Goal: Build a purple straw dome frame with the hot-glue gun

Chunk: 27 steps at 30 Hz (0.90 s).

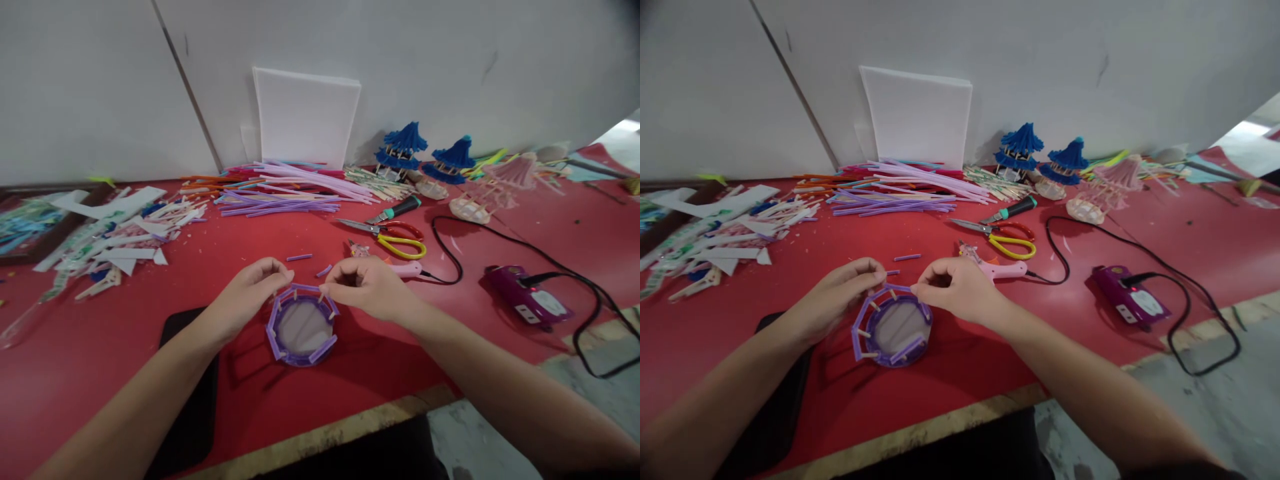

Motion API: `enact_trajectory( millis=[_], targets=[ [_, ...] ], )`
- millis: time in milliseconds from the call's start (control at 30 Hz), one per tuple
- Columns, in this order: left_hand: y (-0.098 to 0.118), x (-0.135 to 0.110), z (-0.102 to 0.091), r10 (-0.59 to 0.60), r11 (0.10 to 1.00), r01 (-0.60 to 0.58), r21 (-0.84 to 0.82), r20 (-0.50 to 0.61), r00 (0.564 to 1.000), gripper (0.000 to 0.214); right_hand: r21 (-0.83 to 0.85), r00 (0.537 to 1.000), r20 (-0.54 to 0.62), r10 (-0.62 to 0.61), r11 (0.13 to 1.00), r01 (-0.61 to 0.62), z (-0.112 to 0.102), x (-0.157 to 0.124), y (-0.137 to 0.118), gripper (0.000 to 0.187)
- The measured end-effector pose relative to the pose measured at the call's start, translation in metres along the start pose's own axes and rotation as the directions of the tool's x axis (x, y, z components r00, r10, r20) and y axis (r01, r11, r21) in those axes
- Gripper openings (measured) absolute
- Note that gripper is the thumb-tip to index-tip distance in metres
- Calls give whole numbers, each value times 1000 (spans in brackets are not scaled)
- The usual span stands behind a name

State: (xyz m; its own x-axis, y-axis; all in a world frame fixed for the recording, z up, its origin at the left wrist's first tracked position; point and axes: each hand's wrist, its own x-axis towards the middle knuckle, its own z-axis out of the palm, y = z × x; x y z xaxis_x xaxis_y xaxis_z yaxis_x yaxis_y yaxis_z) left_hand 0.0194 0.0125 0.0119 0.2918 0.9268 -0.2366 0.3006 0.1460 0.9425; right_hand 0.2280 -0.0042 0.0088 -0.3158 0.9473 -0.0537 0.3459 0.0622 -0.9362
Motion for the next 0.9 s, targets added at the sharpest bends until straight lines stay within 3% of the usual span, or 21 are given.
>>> enact_trajectory(
  millis=[600, 733, 900],
  targets=[
    [-2, 0, 5, -12, 992, 13, -123, 14, 1000, 15, 34, 999, -19, 36, 999, -35, -4, 0, -2, 20],
    [-3, 0, 5, -17, 990, 19, -140, 15, 1000, 17, 4, 994, -100, -45, 999, 46, -5, 1, 1, 15],
    [-8, 2, 6, -28, 986, 31, -164, 22, 999, 19, -68, 955, -107, -275, 961, 269, -5, 0, 6, 12]
  ],
)
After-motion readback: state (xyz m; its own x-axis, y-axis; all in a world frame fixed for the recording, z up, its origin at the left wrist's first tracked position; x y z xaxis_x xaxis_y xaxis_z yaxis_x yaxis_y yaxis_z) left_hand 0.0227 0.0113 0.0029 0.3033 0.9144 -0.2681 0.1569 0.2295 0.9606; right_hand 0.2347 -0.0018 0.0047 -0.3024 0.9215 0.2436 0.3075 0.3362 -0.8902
